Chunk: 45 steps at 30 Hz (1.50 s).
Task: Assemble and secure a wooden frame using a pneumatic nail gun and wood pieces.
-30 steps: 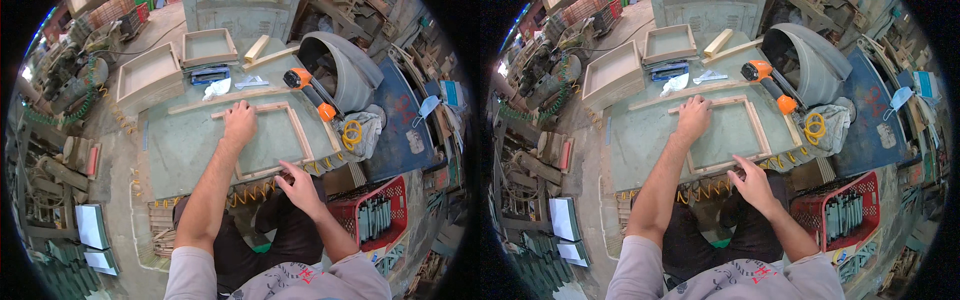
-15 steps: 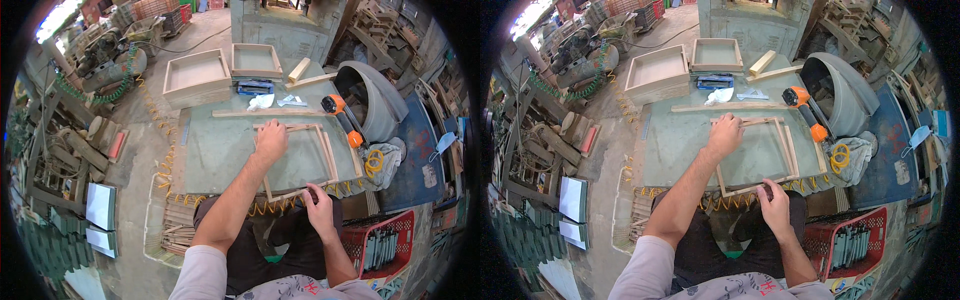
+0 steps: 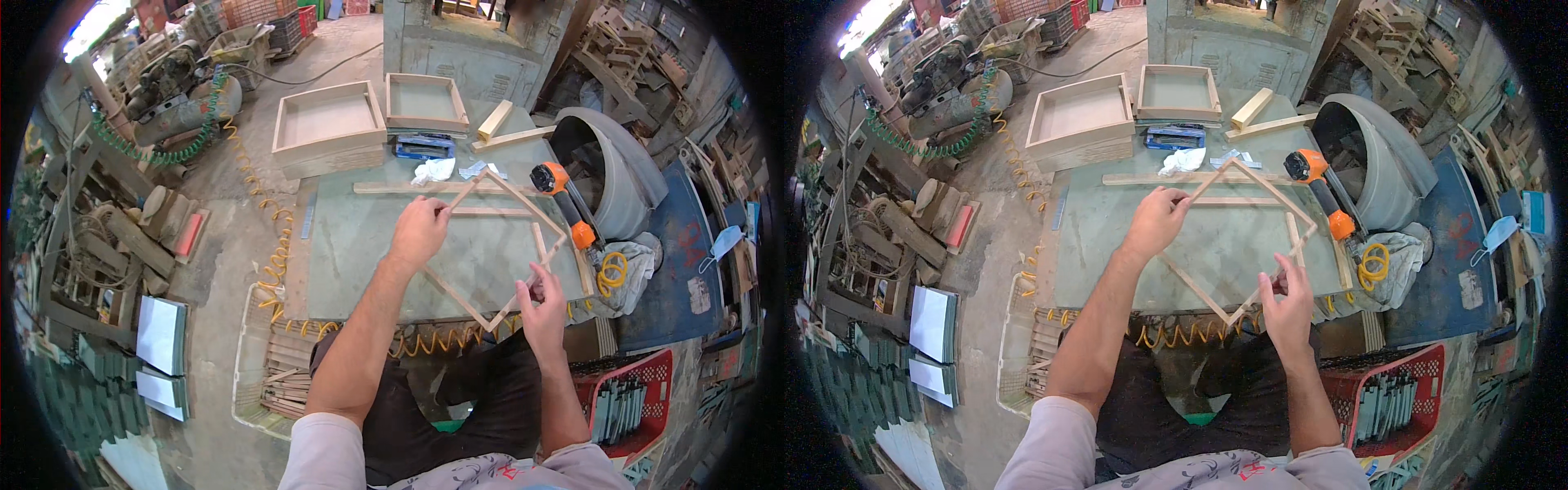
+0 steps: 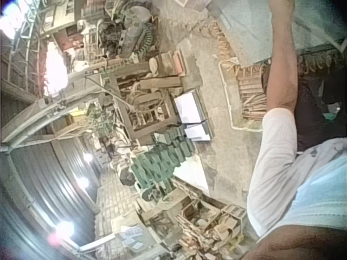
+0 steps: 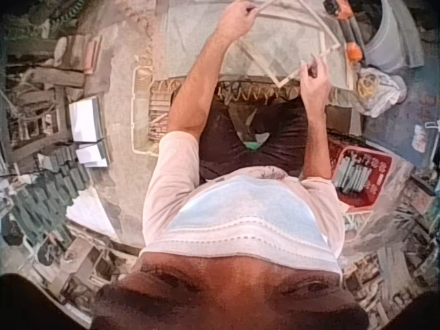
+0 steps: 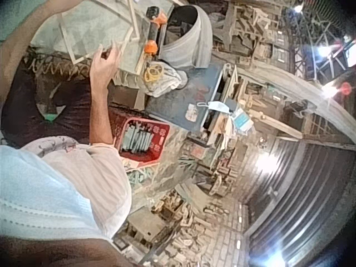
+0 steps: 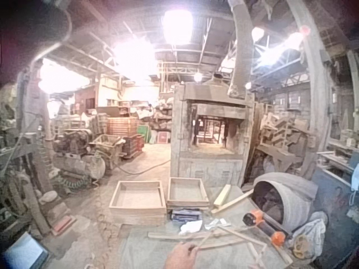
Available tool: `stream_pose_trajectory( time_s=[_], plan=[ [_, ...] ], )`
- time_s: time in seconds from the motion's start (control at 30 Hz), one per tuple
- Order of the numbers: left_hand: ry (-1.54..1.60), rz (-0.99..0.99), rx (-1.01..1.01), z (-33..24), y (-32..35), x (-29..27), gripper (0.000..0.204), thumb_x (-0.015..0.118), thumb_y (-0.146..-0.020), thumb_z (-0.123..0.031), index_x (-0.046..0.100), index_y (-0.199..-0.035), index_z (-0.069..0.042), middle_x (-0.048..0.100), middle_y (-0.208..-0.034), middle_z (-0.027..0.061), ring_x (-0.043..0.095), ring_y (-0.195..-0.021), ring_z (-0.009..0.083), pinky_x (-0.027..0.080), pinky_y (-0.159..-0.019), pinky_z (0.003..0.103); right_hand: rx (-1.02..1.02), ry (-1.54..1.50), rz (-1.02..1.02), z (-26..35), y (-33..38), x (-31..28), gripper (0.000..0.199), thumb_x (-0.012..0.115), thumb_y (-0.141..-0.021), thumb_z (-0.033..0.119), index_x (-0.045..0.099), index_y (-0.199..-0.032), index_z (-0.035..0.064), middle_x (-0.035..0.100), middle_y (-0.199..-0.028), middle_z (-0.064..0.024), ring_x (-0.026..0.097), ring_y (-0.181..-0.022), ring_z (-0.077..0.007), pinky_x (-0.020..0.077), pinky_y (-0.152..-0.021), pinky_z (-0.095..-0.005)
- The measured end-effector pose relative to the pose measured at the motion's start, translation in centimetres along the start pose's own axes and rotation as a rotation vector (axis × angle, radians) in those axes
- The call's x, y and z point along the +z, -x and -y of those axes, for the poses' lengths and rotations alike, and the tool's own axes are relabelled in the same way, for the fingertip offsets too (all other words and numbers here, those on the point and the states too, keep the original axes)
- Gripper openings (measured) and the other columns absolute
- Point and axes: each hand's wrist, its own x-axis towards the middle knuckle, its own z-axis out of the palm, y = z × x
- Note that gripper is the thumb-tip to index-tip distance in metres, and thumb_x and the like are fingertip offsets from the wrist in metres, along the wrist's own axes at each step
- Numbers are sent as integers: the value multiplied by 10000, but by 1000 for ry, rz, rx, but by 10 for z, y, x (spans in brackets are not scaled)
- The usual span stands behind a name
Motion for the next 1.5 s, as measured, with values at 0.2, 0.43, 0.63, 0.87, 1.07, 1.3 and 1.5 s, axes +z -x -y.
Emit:
stream_pose_trajectory(
  time_s=[0.2, 0.43, 0.63, 0.87, 1.07, 1.3, 1.5],
  plan=[
    [187, -32, -66, 23, -11, -10, 266, 606, -920, -215, 693, -1054, -2, 687, -940, 177, 660, -835, 268, 512, -749, 369, 70, -306, -114, -20, -38, 13, 373, 662, -903, 89, 537, -1236, -23, 600, -1031, -132, 633, -822, -164, 522, -709, -290],
    [616, 33, -243, 13, -16, -32, 285, 547, -985, -189, 689, -1115, 22, 688, -923, 40, 591, -815, 128, 465, -770, 284, 73, -390, 1, -37, -101, 9, 383, 666, -921, 129, 574, -1242, -59, 653, -1072, -99, 631, -909, -135, 523, -786, -271],
    [803, 67, -269, 25, -15, -35, 295, 536, -994, -186, 668, -1140, 33, 698, -980, 72, 619, -846, 142, 474, -802, 292, 132, -450, 71, -36, -117, 6, 394, 636, -949, 182, 589, -1254, -64, 681, -1017, -79, 634, -818, -106, 521, -740, -254],
    [821, 51, -286, 24, -13, -36, 262, 556, -985, -195, 699, -1089, -2, 699, -923, 37, 607, -807, 107, 460, -753, 256, 210, -576, 102, -29, -116, 5, 348, 558, -1000, 189, 594, -1265, -34, 651, -897, -3, 565, -735, -50, 470, -663, -206],
    [813, 73, -292, 21, -13, -36, 289, 543, -993, -194, 671, -1129, 27, 701, -992, 78, 630, -861, 147, 480, -815, 295, 188, -584, 99, -32, -118, 4, 330, 553, -998, 160, 599, -1261, -35, 659, -921, -9, 570, -746, -54, 477, -676, -211],
    [611, 143, -279, 20, -12, -31, 271, 551, -988, -198, 693, -1121, -8, 680, -920, 29, 578, -807, 112, 462, -777, 277, 147, -410, 28, -45, -71, -2, 310, 581, -967, 139, 635, -1217, -35, 671, -862, -22, 585, -721, -65, 490, -645, -234],
    [428, 204, -255, 14, -10, -19, 258, 574, -954, -193, 701, -1088, -13, 629, -794, 3, 541, -715, 101, 450, -621, 269, 221, -362, -8, -38, -10, -3, 331, 576, -963, 91, 598, -1265, -43, 685, -982, -47, 598, -780, -80, 499, -711, -237]
  ],
)
